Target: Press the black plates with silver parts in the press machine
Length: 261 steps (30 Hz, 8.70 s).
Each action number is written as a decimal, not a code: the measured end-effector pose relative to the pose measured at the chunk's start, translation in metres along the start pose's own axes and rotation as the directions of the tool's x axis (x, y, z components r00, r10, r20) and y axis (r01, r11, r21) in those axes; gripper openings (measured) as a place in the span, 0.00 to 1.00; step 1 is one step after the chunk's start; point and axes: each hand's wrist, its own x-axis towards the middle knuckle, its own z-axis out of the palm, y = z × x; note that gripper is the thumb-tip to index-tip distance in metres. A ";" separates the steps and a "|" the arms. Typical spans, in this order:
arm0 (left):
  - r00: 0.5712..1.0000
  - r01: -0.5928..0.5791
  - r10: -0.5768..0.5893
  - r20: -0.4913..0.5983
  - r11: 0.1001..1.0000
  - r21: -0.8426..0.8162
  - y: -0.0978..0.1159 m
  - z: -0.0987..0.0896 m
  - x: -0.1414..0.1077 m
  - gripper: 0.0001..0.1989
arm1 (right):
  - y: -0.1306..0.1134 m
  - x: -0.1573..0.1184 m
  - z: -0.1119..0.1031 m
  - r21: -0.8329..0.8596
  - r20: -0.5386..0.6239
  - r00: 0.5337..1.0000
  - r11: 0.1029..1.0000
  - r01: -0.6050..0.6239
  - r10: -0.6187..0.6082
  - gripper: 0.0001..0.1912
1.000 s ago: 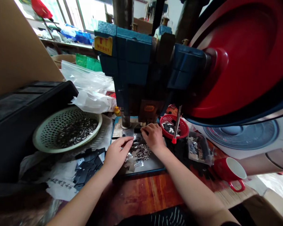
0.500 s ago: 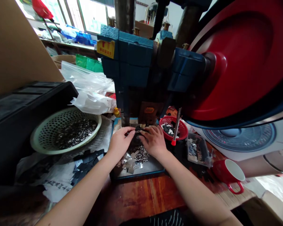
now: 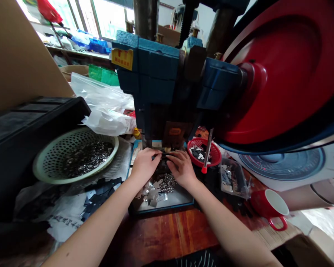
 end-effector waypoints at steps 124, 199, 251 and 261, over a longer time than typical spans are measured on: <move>0.938 -0.021 -0.147 0.315 0.881 0.473 -0.131 -0.070 -0.087 0.18 | 0.002 -0.018 -0.011 0.112 -0.071 0.990 0.988 -0.110 0.118 0.13; 0.913 -0.347 0.306 0.271 0.930 0.120 0.003 -0.016 -0.120 0.12 | -0.002 -0.102 -0.037 0.079 0.155 0.967 0.974 -0.214 0.200 0.10; 0.957 -0.290 0.289 -0.013 0.957 -0.027 0.000 -0.012 -0.144 0.12 | -0.002 -0.142 -0.031 -0.019 -0.056 0.997 0.998 -0.057 0.056 0.07; 0.997 0.071 -0.079 -0.024 0.972 -0.225 0.005 -0.024 -0.098 0.10 | -0.006 0.011 0.001 0.006 -0.147 0.981 0.991 -0.131 0.130 0.07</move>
